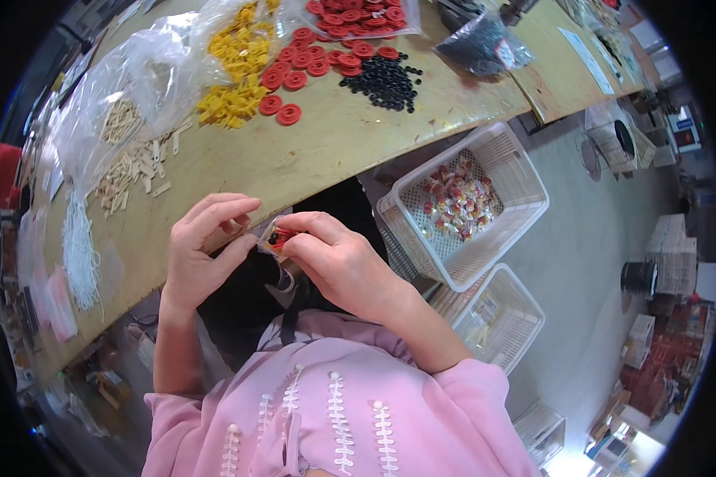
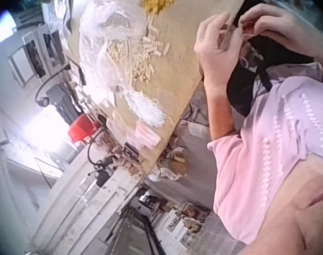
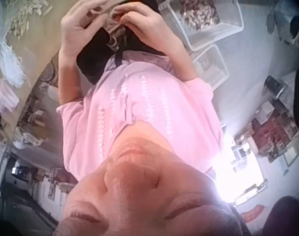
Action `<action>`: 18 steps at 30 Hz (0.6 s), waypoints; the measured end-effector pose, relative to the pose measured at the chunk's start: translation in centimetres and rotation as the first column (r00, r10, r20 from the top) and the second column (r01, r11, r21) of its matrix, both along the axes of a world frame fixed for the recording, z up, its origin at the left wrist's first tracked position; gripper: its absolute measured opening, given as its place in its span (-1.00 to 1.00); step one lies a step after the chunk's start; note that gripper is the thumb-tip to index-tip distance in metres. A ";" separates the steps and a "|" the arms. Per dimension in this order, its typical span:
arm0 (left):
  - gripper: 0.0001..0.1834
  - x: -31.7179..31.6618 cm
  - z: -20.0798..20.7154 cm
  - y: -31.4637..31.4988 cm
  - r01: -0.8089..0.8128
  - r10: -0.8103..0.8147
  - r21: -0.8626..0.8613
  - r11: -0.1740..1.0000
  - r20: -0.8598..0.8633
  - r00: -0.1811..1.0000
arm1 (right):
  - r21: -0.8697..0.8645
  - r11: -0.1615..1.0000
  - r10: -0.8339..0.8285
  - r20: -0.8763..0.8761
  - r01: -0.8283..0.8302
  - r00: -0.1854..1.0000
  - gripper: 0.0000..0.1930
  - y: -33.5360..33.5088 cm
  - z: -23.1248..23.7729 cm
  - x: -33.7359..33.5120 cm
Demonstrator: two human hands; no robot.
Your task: The person assembles small craft kits by placing wooden tags, yellow plastic pieces, and red buttons into clear plastic bags. They pick each item from a table, insert it into a bag, and set the bag aside. The process is repeated for multiple bags.
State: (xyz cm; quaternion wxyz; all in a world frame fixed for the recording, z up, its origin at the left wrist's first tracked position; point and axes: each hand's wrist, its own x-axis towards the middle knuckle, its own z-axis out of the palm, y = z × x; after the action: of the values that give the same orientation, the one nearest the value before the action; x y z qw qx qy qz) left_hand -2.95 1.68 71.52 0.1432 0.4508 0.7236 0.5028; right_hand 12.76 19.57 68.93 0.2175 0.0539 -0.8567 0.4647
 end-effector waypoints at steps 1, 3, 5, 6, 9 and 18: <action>-0.58 0.2 0.2 -0.7 0.013 -0.013 -0.016 1.000 0.025 1.000 | 0.015 1.000 0.008 -0.005 -0.008 1.000 -0.81 -0.3 0.1 -0.2; -0.61 0.9 -0.5 -1.7 0.030 -0.030 -0.017 0.999 -0.034 0.999 | -0.011 1.000 0.014 0.012 -0.013 1.000 -0.81 -1.2 0.4 -0.7; -0.72 1.5 -1.8 -2.5 0.020 -0.020 -0.003 1.000 -0.070 0.997 | -0.034 0.999 0.003 0.034 -0.002 0.999 -0.82 -1.9 0.6 -1.0; -0.76 1.6 -2.0 -2.9 0.000 0.000 0.023 1.000 -0.012 1.000 | -0.043 0.999 -0.009 0.048 0.011 0.999 -0.83 -2.1 0.6 -1.2; -0.93 2.7 -2.5 -3.7 -0.091 0.072 0.066 0.994 0.249 0.966 | -0.077 0.996 -0.035 0.093 0.042 0.995 -0.83 -2.7 0.7 -1.6; -0.96 3.9 -4.1 -5.1 -0.330 0.133 0.217 0.919 0.617 0.776 | -0.596 0.788 0.066 0.327 0.151 0.943 -0.89 -3.7 0.2 -1.5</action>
State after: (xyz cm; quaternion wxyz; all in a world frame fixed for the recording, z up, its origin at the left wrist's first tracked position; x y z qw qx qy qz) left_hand 0.92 -3.46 67.41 0.2238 0.1951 0.6042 0.7394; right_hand 11.30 15.83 69.13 0.0869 -0.1178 -0.6841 0.7145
